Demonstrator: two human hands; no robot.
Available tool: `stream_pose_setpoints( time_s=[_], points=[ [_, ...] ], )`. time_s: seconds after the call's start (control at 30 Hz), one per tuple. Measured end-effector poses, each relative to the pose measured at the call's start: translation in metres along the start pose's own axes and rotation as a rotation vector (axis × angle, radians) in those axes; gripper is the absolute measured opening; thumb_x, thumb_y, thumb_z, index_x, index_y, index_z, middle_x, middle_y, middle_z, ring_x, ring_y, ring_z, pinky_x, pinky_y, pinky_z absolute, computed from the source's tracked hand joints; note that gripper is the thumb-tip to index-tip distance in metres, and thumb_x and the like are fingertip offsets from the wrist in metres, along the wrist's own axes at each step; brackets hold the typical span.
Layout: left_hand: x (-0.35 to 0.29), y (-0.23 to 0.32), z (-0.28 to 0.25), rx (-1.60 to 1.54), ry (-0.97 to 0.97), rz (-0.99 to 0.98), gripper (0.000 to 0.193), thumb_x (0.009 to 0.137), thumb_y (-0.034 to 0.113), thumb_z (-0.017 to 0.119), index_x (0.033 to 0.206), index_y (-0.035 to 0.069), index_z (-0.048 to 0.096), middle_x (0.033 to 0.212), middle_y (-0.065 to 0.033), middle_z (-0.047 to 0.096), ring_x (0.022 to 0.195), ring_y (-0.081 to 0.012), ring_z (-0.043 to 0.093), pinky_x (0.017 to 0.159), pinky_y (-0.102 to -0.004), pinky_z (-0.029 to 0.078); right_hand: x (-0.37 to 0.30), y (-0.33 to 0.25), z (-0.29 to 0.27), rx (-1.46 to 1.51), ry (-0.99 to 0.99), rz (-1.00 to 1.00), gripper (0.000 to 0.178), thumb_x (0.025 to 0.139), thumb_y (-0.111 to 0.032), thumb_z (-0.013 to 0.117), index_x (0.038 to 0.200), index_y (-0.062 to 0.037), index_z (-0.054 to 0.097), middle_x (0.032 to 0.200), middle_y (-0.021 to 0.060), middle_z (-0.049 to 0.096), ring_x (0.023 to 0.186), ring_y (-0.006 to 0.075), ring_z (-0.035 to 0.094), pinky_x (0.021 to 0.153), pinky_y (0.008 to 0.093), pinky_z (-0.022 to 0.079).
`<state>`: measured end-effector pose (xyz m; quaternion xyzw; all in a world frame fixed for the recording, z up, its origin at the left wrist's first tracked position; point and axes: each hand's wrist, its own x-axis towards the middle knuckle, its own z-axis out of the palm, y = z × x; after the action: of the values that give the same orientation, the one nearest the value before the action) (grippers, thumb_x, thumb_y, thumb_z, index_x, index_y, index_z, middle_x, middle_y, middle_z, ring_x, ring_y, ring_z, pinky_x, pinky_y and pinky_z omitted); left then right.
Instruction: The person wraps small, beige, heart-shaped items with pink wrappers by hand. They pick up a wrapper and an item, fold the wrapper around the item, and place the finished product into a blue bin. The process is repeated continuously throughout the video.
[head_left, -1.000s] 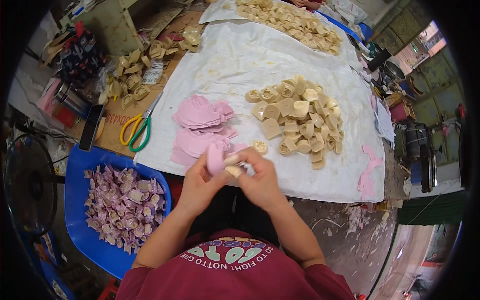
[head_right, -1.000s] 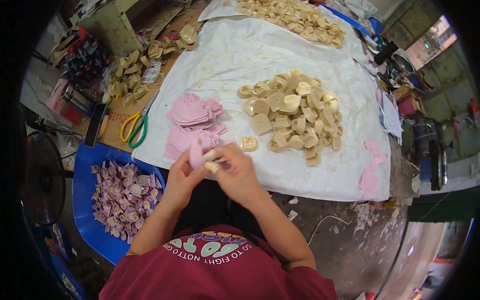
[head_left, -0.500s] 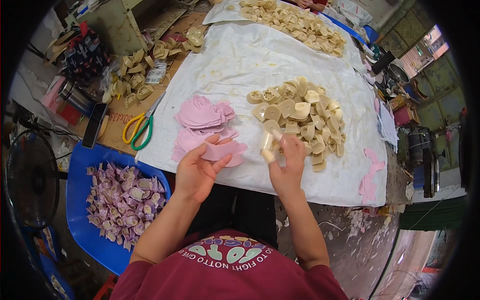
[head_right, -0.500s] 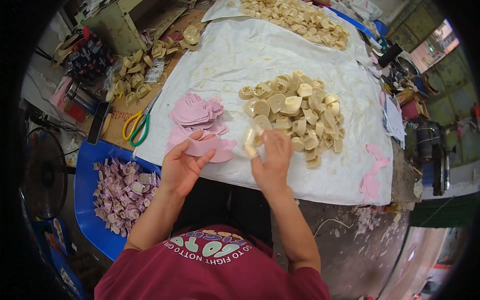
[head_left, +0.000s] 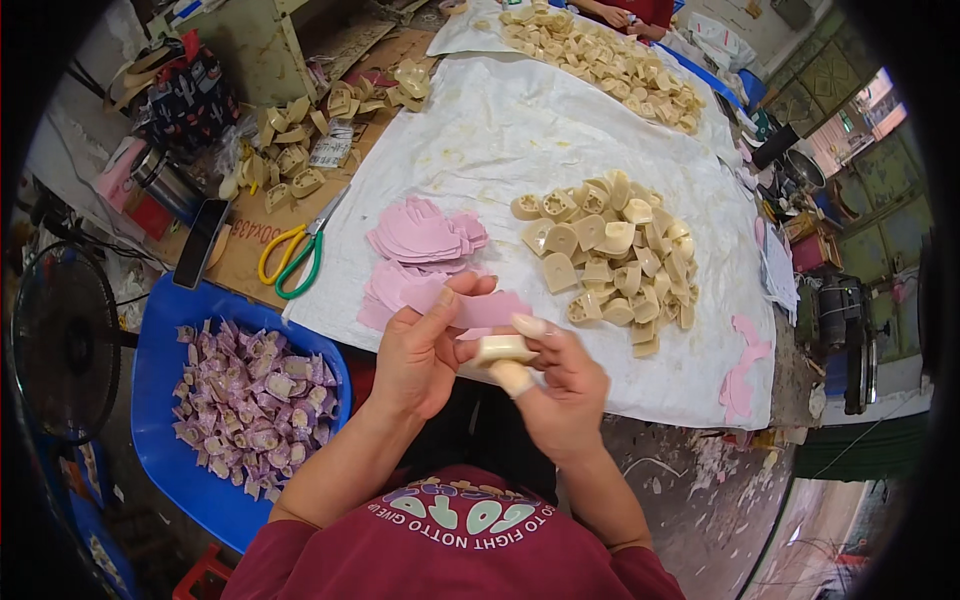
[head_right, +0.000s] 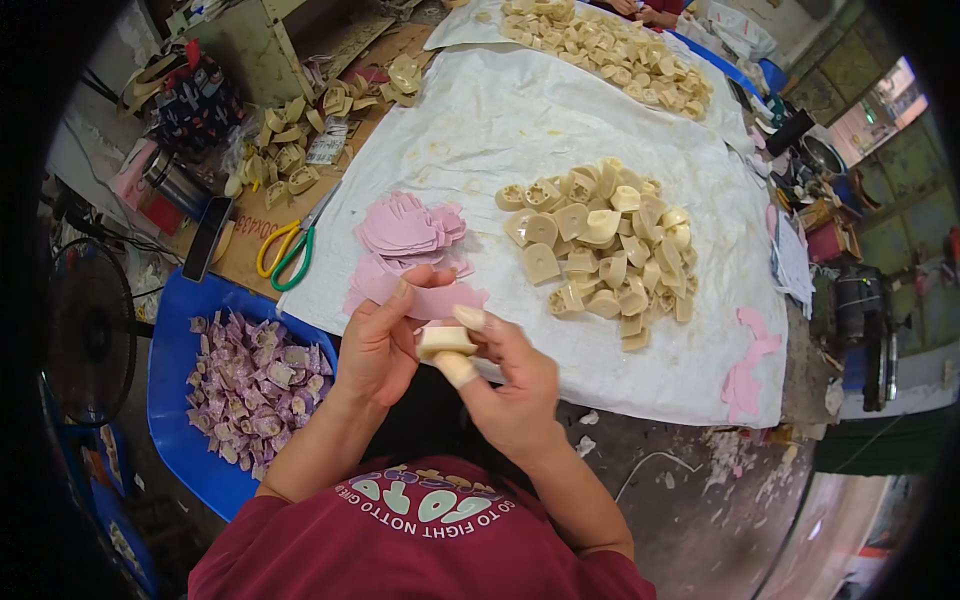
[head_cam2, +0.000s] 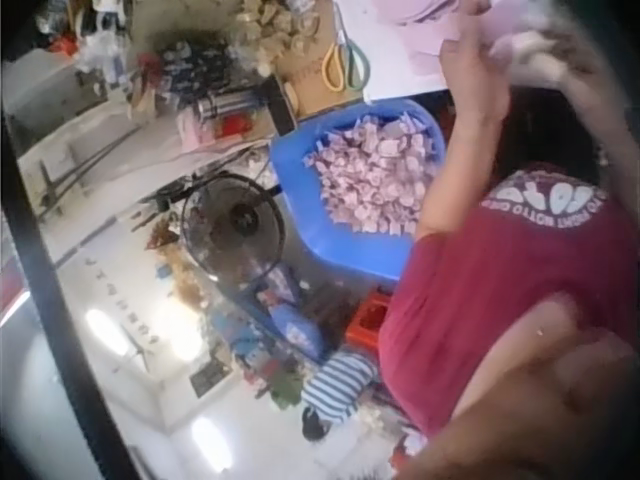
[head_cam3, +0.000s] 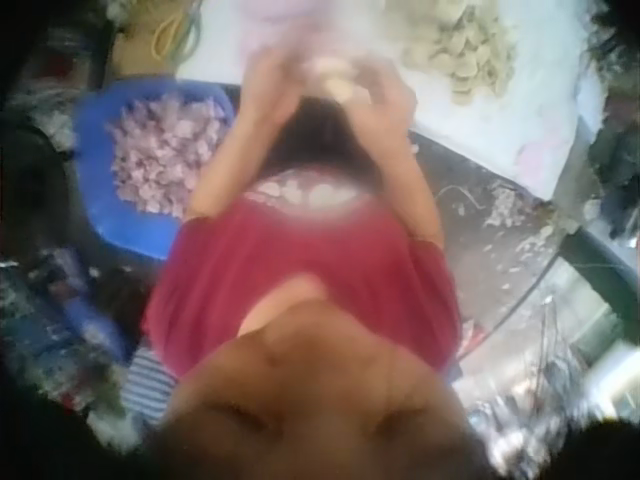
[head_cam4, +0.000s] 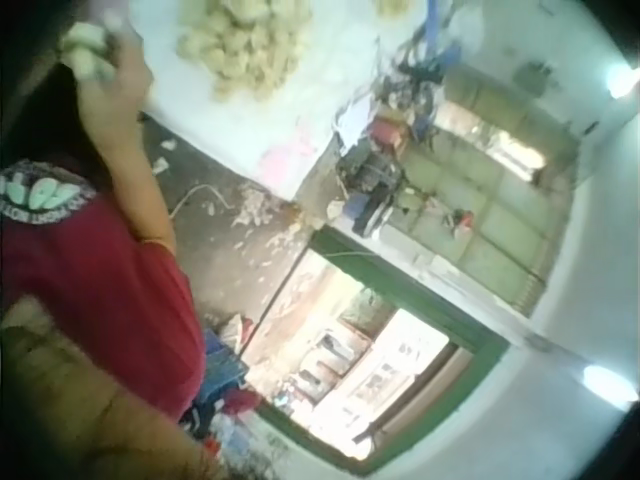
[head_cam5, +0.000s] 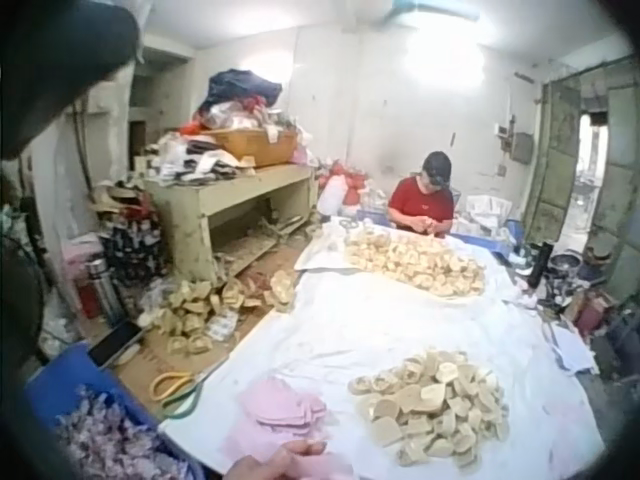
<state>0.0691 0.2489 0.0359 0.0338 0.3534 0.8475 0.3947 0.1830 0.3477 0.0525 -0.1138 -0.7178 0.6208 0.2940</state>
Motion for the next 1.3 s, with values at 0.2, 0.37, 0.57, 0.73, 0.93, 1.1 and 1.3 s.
stream_pose_setpoints(
  time_s=[0.2, 0.37, 0.57, 0.73, 0.93, 1.1, 1.3],
  points=[
    [-0.019, 0.008, 0.012, -0.022, -0.075, 0.051, 0.037, 0.099, 0.022, 0.053, 0.127, -0.002, 0.054, 0.123, -0.0180, 0.061, 0.113, -0.0242, 0.060, 0.091, -0.0347, 0.053, 0.017, -0.016, -0.005, -0.369, -0.057, -0.500, 0.033, 0.071, 0.005, 0.073, 0.101, 0.0000, 0.062, 0.103, 0.0164, 0.067, 0.093, 0.0315, 0.066, 0.081, 0.0380, 0.054],
    [-0.029, 0.012, 0.013, -0.054, -0.183, 0.090, 0.038, 0.100, 0.022, 0.051, 0.127, -0.004, 0.052, 0.123, -0.0201, 0.060, 0.118, -0.0274, 0.057, 0.101, -0.0390, 0.046, 0.018, -0.018, -0.005, -0.349, -0.038, -0.505, 0.034, 0.069, 0.006, 0.072, 0.100, -0.0006, 0.062, 0.101, 0.0154, 0.067, 0.095, 0.0315, 0.064, 0.081, 0.0380, 0.053],
    [-0.030, 0.013, 0.017, 0.022, -0.186, 0.094, 0.041, 0.100, 0.026, 0.049, 0.127, -0.004, 0.053, 0.125, -0.0218, 0.059, 0.121, -0.0304, 0.055, 0.102, -0.0423, 0.044, 0.021, -0.023, -0.006, -0.403, -0.058, -0.528, 0.035, 0.068, 0.006, 0.073, 0.100, -0.0006, 0.062, 0.101, 0.0149, 0.068, 0.093, 0.0313, 0.065, 0.080, 0.0377, 0.053],
    [-0.035, 0.013, 0.021, 0.029, -0.173, 0.120, 0.043, 0.100, 0.025, 0.049, 0.130, -0.005, 0.050, 0.124, -0.0229, 0.059, 0.121, -0.0294, 0.055, 0.102, -0.0409, 0.044, 0.023, -0.026, -0.005, -0.438, -0.055, -0.530, 0.033, 0.067, 0.005, 0.073, 0.098, -0.0011, 0.061, 0.100, 0.0142, 0.067, 0.090, 0.0315, 0.064, 0.078, 0.0377, 0.053],
    [-0.029, 0.017, 0.016, 0.457, -0.097, 0.246, 0.030, 0.098, 0.018, 0.054, 0.117, -0.004, 0.062, 0.111, -0.0143, 0.067, 0.105, -0.0167, 0.062, 0.093, -0.0313, 0.048, 0.032, -0.027, -0.013, -0.668, -0.074, -0.596, 0.029, 0.061, -0.001, 0.069, 0.088, -0.0026, 0.057, 0.091, 0.0107, 0.063, 0.083, 0.0297, 0.058, 0.073, 0.0405, 0.043],
    [-0.025, 0.027, 0.012, 0.407, -0.107, 0.087, 0.028, 0.095, 0.015, 0.059, 0.114, -0.004, 0.065, 0.106, -0.0106, 0.069, 0.098, -0.0113, 0.062, 0.089, -0.0271, 0.048, 0.034, -0.036, -0.019, -0.831, -0.123, -0.519, 0.026, 0.058, -0.004, 0.066, 0.081, -0.0043, 0.055, 0.082, 0.0087, 0.055, 0.080, 0.0285, 0.052, 0.073, 0.0406, 0.036],
    [-0.025, 0.021, 0.013, 0.443, -0.081, -0.039, 0.028, 0.096, 0.016, 0.057, 0.115, -0.004, 0.064, 0.112, -0.0140, 0.067, 0.099, -0.0152, 0.064, 0.088, -0.0302, 0.051, 0.032, -0.037, -0.023, -0.910, -0.178, -0.447, 0.025, 0.058, -0.004, 0.066, 0.080, -0.0054, 0.055, 0.078, 0.0089, 0.049, 0.079, 0.0290, 0.050, 0.074, 0.0411, 0.035]
  ],
)
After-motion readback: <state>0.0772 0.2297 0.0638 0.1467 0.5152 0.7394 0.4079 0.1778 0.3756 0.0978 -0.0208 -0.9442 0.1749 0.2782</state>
